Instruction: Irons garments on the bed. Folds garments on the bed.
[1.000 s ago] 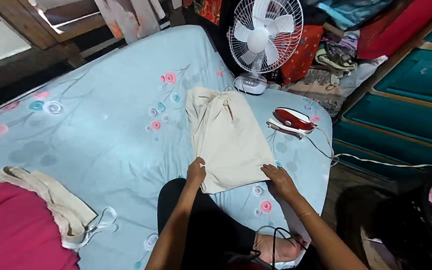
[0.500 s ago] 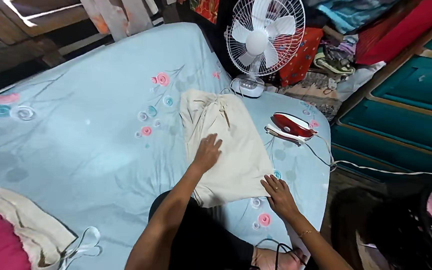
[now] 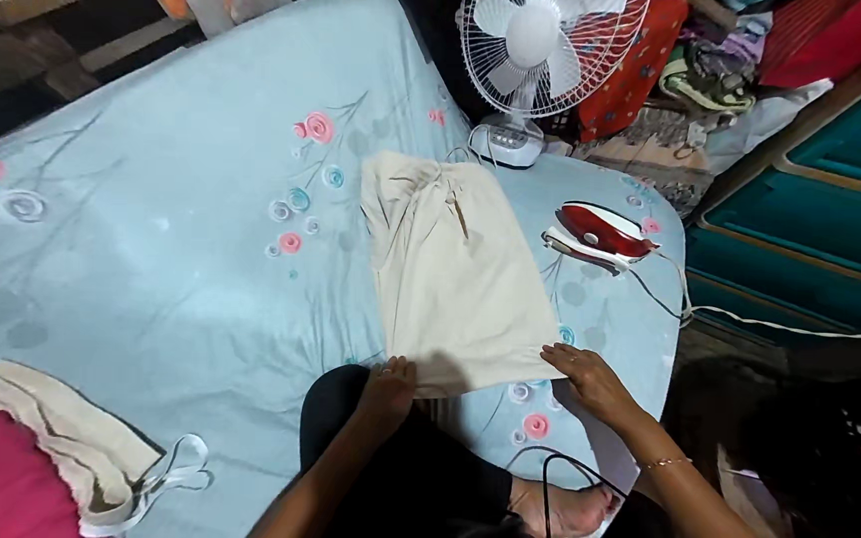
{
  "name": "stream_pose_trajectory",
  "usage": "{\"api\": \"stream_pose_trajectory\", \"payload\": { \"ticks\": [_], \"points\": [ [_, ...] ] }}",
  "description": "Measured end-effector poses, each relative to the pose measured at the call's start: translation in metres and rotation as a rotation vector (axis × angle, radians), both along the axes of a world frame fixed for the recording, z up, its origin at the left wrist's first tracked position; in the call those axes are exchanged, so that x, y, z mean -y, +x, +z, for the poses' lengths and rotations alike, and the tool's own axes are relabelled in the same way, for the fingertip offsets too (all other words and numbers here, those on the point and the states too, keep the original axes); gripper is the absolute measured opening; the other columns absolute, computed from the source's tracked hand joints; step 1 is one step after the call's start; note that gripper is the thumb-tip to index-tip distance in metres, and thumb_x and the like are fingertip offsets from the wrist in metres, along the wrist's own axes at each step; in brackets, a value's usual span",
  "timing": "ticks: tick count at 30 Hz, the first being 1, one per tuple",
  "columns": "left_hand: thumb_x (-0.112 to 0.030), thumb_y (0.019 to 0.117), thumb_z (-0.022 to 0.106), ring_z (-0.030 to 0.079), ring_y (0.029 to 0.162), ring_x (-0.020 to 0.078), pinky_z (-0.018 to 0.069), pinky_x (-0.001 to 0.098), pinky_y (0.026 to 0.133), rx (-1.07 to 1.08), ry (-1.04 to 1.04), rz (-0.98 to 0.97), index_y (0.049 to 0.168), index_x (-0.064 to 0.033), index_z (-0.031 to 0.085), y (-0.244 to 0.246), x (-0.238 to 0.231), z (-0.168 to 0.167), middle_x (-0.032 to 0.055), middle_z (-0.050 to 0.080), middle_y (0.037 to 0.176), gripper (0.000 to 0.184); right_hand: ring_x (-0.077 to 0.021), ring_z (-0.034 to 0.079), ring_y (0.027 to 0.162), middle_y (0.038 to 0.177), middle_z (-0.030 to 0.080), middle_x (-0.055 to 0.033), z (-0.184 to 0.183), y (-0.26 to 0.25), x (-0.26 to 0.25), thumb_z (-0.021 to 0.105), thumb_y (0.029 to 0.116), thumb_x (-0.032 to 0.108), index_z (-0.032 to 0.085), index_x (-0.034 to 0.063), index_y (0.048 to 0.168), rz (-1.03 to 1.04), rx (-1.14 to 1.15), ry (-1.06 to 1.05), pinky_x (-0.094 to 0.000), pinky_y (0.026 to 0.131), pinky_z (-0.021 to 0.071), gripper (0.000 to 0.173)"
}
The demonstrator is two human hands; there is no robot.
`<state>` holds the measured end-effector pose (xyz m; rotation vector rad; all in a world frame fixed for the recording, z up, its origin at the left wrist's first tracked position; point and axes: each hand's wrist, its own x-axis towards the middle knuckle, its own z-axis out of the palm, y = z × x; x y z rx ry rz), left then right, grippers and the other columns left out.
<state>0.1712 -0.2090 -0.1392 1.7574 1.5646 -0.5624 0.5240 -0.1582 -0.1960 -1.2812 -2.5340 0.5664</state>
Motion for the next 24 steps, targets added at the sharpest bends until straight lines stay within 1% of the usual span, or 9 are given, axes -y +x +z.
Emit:
{"api": "stream_pose_trajectory", "payload": {
  "ticks": [5, 7, 9, 11, 15, 17, 18, 21, 24],
  "points": [
    [-0.005, 0.1012, 0.056, 0.065, 0.117, 0.0445, 0.0469, 0.0600, 0.104, 0.382, 0.063, -0.073, 0.124, 0.0041, 0.070, -0.057, -0.023, 0.025, 0.0283, 0.069, 0.120, 0.028, -0.0372, 0.067, 0.116, 0.115, 0.074, -0.0205, 0.043, 0.005, -0.035, 0.061, 0.0934, 0.003, 0.078, -0.0030, 0.102, -0.002, -0.177, -0.321, -0.0573, 0.107, 0.0470, 0.021],
    [0.000, 0.0983, 0.060, 0.071, 0.099, 0.0340, 0.0537, 0.0511, 0.095, 0.636, 0.256, 0.181, 0.108, 0.0121, 0.071, -0.072, -0.044, 0.029, 0.0254, 0.073, 0.102, 0.019, -0.0198, 0.070, 0.099, 0.106, 0.073, -0.0160, 0.058, -0.005, -0.063, 0.059, 0.0925, 0.004, 0.072, -0.0103, 0.103, -0.186, -0.441, -0.350, -0.0396, 0.094, 0.0558, 0.022],
    [0.001, 0.1016, 0.051, 0.067, 0.084, 0.0089, 0.0567, 0.0285, 0.084, 0.925, 0.285, 0.736, 0.109, 0.0098, 0.063, -0.074, -0.070, 0.012, 0.0079, 0.070, 0.092, 0.017, -0.0025, 0.065, 0.081, 0.092, 0.069, 0.0000, 0.055, -0.025, -0.098, 0.055, 0.0973, 0.009, 0.064, -0.0047, 0.108, -0.415, -0.702, -0.423, -0.0249, 0.079, 0.0568, 0.020],
    [-0.009, 0.1067, 0.049, 0.069, 0.080, 0.0087, 0.0590, 0.0280, 0.076, 1.081, 0.256, 1.079, 0.116, 0.0020, 0.059, -0.075, -0.095, -0.024, 0.0059, 0.070, 0.092, 0.017, -0.0075, 0.067, 0.082, 0.097, 0.068, -0.0060, 0.039, -0.042, -0.125, 0.060, 0.1017, 0.014, 0.057, -0.0048, 0.125, -0.543, -0.730, -0.627, -0.0283, 0.079, 0.0580, 0.030],
    [-0.013, 0.1058, 0.057, 0.068, 0.107, 0.0237, 0.0560, 0.0412, 0.096, 0.863, 0.216, 1.102, 0.134, 0.0076, 0.056, -0.058, -0.102, -0.057, 0.0227, 0.066, 0.124, 0.035, -0.0078, 0.065, 0.072, 0.093, 0.067, -0.0059, 0.015, -0.060, -0.139, 0.064, 0.1016, 0.013, 0.056, -0.0024, 0.127, -0.598, -0.585, -0.859, -0.0264, 0.069, 0.0567, 0.031],
    [-0.015, 0.1090, 0.051, 0.065, 0.117, 0.0287, 0.0512, 0.0446, 0.104, 0.764, 0.302, 1.098, 0.136, 0.0085, 0.055, -0.051, -0.097, -0.057, 0.0263, 0.064, 0.129, 0.036, -0.0043, 0.060, 0.067, 0.087, 0.065, -0.0046, 0.012, -0.064, -0.134, 0.057, 0.1050, 0.011, 0.060, -0.0050, 0.119, -0.588, -0.571, -0.682, -0.0234, 0.065, 0.0527, 0.021],
    [-0.015, 0.1098, 0.048, 0.065, 0.121, 0.0324, 0.0487, 0.0477, 0.107, 0.717, 0.374, 1.084, 0.135, 0.0095, 0.056, -0.046, -0.094, -0.056, 0.0285, 0.064, 0.129, 0.036, -0.0071, 0.063, 0.076, 0.093, 0.067, -0.0093, 0.011, -0.066, -0.132, 0.053, 0.1067, 0.011, 0.062, -0.0076, 0.120, -0.574, -0.563, -0.558, -0.0270, 0.075, 0.0542, 0.024],
    [-0.015, 0.1102, 0.047, 0.068, 0.115, 0.0364, 0.0488, 0.0508, 0.105, 0.609, 0.600, 1.057, 0.131, 0.0119, 0.059, -0.035, -0.092, -0.055, 0.0309, 0.068, 0.119, 0.036, -0.0275, 0.069, 0.093, 0.101, 0.070, -0.0252, 0.007, -0.077, -0.133, 0.050, 0.1083, 0.014, 0.064, -0.0122, 0.121, -0.575, -0.446, -0.197, -0.0444, 0.089, 0.0531, 0.032],
    [-0.019, 0.1120, 0.043, 0.065, 0.120, 0.0434, 0.0458, 0.0548, 0.108, 0.424, 0.556, 0.941, 0.139, 0.0101, 0.056, -0.036, -0.100, -0.063, 0.0332, 0.067, 0.124, 0.042, -0.0482, 0.068, 0.107, 0.109, 0.069, -0.0330, 0.000, -0.091, -0.145, 0.042, 0.1121, 0.026, 0.060, -0.0093, 0.130, -0.598, 0.003, -0.236, -0.0625, 0.095, 0.0489, 0.043]
  ]
}}
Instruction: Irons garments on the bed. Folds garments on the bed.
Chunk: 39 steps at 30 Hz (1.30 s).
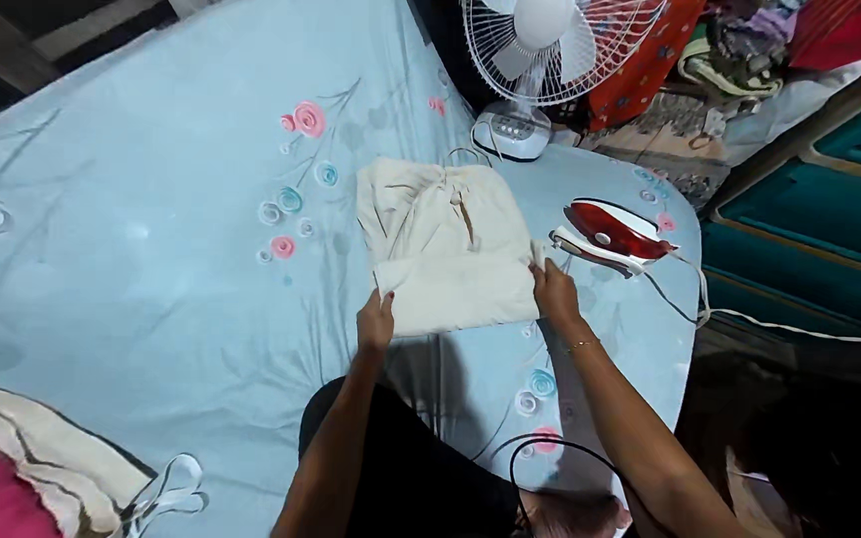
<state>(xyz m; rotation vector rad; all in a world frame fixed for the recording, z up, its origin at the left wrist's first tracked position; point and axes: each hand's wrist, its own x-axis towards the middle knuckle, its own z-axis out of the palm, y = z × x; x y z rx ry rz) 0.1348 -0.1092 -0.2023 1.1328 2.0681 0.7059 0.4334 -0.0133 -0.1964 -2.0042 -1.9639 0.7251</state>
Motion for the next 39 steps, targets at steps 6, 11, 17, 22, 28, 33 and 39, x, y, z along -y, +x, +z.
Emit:
{"api": "stream_pose_trajectory", "payload": {
  "ticks": [6, 11, 17, 22, 28, 33, 39],
  "points": [
    [-0.013, 0.1052, 0.053, 0.057, 0.132, 0.0423, 0.0451, 0.0539, 0.111, -0.240, 0.007, -0.079, 0.145, 0.0089, 0.047, 0.004, 0.016, 0.003, 0.0302, 0.055, 0.143, 0.046, -0.0482, 0.064, 0.116, 0.130, 0.061, -0.0315, 0.003, -0.009, 0.002, 0.053, 0.1077, 0.023, 0.043, -0.0006, 0.150, 0.001, 0.181, -0.014, -0.0608, 0.096, 0.0506, 0.050],
    [-0.025, 0.0860, 0.078, 0.046, 0.141, 0.0515, 0.0316, 0.0735, 0.113, -0.510, 0.385, -0.648, 0.142, -0.0005, 0.059, 0.005, 0.047, -0.012, 0.0304, 0.050, 0.151, 0.064, -0.0516, 0.054, 0.132, 0.143, 0.057, -0.0289, -0.011, 0.009, 0.041, 0.062, 0.0942, 0.038, 0.059, 0.0023, 0.143, 0.511, 0.044, 0.390, -0.0725, 0.106, 0.0392, 0.060],
    [0.003, 0.1013, 0.046, 0.031, 0.153, 0.0449, 0.0182, 0.0714, 0.120, -0.551, -0.044, -0.792, 0.156, 0.0040, 0.037, 0.000, 0.014, -0.010, 0.0286, 0.035, 0.162, 0.056, -0.0477, 0.048, 0.141, 0.151, 0.054, -0.0216, -0.037, 0.001, 0.045, 0.059, 0.0892, -0.006, 0.058, 0.0047, 0.146, 0.588, 0.170, 0.279, -0.0729, 0.109, 0.0351, 0.058],
    [0.001, 0.1021, 0.048, 0.029, 0.154, 0.0441, 0.0272, 0.0648, 0.120, -0.496, -0.363, -0.849, 0.157, 0.0048, 0.034, 0.014, 0.017, 0.043, 0.0283, 0.031, 0.164, 0.057, -0.0429, 0.049, 0.142, 0.153, 0.051, -0.0223, 0.030, 0.001, 0.043, 0.046, 0.1015, 0.000, 0.055, 0.0056, 0.148, 0.638, 0.226, -0.151, -0.0624, 0.112, 0.0381, 0.048],
    [-0.002, 0.1013, 0.051, 0.060, 0.124, 0.0484, 0.0463, 0.0645, 0.101, -0.280, -0.509, -1.213, 0.135, 0.0075, 0.059, 0.015, 0.082, 0.101, 0.0314, 0.062, 0.131, 0.036, -0.0437, 0.061, 0.125, 0.133, 0.065, -0.0239, 0.092, 0.031, 0.112, 0.058, 0.1020, 0.008, 0.066, 0.0033, 0.135, 0.833, 0.152, -0.567, -0.0627, 0.107, 0.0431, 0.035],
    [0.000, 0.1020, 0.052, 0.063, 0.118, 0.0502, 0.0453, 0.0658, 0.103, -0.185, -0.428, -1.255, 0.129, 0.0075, 0.064, 0.003, 0.073, 0.125, 0.0332, 0.067, 0.120, 0.031, -0.0406, 0.064, 0.120, 0.128, 0.067, -0.0247, 0.112, 0.047, 0.109, 0.057, 0.1015, 0.002, 0.066, -0.0013, 0.133, 0.863, -0.011, -0.585, -0.0587, 0.106, 0.0448, 0.033],
    [-0.005, 0.1020, 0.061, 0.066, 0.113, 0.0448, 0.0467, 0.0619, 0.103, -0.145, -0.073, -0.863, 0.123, 0.0084, 0.068, -0.037, -0.020, 0.132, 0.0305, 0.069, 0.116, 0.026, -0.0315, 0.063, 0.091, 0.099, 0.068, -0.0240, 0.134, 0.031, 0.007, 0.060, 0.1026, 0.007, 0.068, -0.0071, 0.115, 0.596, -0.046, -0.406, -0.0520, 0.089, 0.0494, 0.021]
  ]
}}
